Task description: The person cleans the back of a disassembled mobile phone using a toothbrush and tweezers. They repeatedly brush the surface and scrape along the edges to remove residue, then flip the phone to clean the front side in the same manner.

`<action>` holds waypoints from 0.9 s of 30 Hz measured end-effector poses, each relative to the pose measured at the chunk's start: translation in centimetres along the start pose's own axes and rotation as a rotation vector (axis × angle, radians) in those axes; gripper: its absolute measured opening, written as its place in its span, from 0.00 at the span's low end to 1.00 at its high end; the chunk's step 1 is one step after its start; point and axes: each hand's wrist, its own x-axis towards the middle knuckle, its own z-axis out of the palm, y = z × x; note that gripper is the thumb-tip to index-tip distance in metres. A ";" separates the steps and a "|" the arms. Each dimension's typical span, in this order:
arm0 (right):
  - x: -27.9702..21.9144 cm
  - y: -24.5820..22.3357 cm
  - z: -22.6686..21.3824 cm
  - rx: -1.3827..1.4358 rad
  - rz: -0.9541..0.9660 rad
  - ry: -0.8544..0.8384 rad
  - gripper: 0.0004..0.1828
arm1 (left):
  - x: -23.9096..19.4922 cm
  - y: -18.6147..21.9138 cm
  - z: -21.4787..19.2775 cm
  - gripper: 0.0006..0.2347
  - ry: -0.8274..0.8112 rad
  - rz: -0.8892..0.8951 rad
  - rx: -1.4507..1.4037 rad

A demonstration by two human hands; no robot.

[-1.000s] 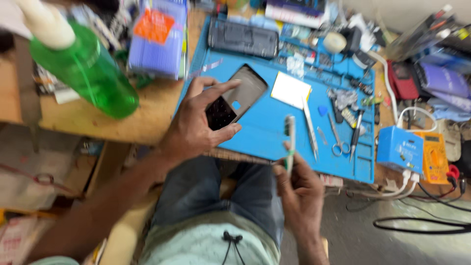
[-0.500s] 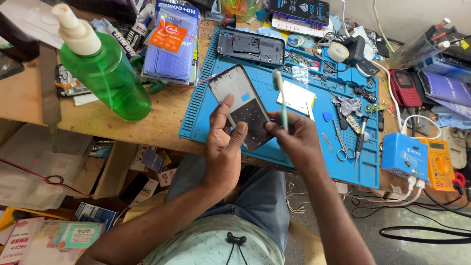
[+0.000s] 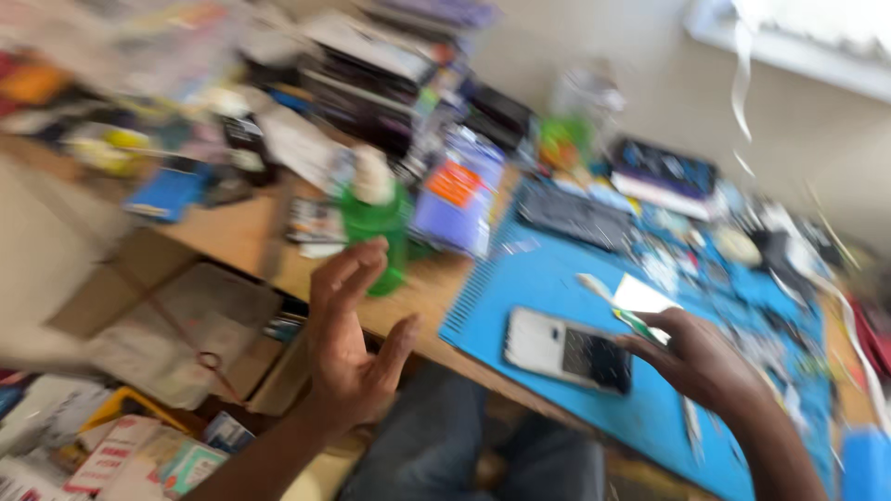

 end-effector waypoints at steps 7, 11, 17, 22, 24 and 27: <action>-1.4 -13.2 1.1 0.980 -0.419 -0.059 0.37 | 7.9 -3.9 -2.7 0.41 -0.012 0.231 0.320; -2.7 -20.9 1.8 1.185 -0.406 -0.150 0.37 | 8.0 -5.1 -2.1 0.37 -0.114 0.082 0.258; -4.0 -26.0 1.9 1.414 -0.559 -0.178 0.35 | 7.2 -6.7 -1.7 0.32 -0.056 0.136 0.234; -3.6 -26.4 3.7 1.511 -0.563 -0.197 0.35 | 7.0 -8.7 -0.5 0.30 0.012 0.103 0.150; -3.5 -26.3 4.0 1.502 -0.556 -0.198 0.35 | 6.8 -9.1 -0.2 0.30 0.023 0.101 0.121; -3.4 -26.7 3.9 1.504 -0.570 -0.199 0.34 | 6.8 -9.0 -0.3 0.31 0.019 0.099 0.107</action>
